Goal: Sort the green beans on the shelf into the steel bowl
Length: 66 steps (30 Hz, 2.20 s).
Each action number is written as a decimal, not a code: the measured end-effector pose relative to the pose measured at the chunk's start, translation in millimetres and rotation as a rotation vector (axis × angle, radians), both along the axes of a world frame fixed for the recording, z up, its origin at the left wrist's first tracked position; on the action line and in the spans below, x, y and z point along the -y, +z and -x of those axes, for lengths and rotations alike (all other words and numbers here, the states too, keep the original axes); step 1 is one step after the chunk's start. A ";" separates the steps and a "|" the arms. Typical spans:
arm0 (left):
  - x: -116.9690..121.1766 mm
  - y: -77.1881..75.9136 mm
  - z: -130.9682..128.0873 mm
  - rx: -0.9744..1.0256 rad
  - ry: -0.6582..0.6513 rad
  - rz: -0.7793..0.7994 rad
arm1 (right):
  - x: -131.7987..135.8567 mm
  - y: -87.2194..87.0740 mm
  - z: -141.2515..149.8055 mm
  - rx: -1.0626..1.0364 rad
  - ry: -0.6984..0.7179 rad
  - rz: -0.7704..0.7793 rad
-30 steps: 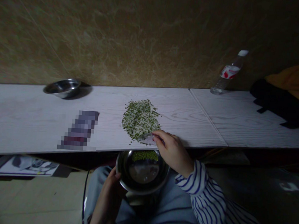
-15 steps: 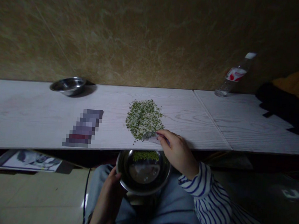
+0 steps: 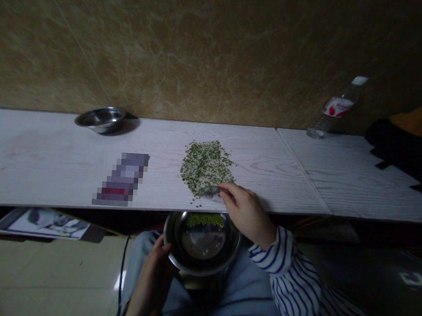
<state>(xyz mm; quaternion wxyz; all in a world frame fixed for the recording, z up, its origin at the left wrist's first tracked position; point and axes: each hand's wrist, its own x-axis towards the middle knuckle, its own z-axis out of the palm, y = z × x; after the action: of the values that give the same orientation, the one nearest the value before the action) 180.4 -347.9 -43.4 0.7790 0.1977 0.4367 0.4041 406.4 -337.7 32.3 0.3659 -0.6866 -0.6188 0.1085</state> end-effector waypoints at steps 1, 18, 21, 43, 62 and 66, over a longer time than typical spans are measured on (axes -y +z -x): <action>0.0 0.0 0.6 -0.001 0.003 0.000 | -0.8 0.0 1.0 0.002 0.005 0.002; -0.6 -8.3 24.3 0.017 0.041 -0.049 | -1.8 -0.7 17.4 0.054 0.126 -0.022; -0.3 -7.9 26.9 0.013 0.061 -0.053 | 4.7 3.2 20.8 0.064 0.169 -0.019; 7.4 -13.9 12.3 0.029 -0.008 -0.047 | -3.3 -2.6 -18.3 0.025 0.060 -0.001; 5.3 -16.3 5.2 0.007 -0.006 0.026 | -31.1 0.3 -32.0 0.088 -0.044 -0.127; 5.1 -13.1 5.5 0.035 -0.028 0.016 | -28.6 -0.1 -24.6 0.128 -0.006 -0.116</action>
<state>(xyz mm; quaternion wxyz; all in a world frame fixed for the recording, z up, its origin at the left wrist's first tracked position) 174.9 -353.0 -56.5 0.7936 0.1906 0.4234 0.3931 431.1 -309.2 32.2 0.3651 -0.6717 -0.6440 0.0271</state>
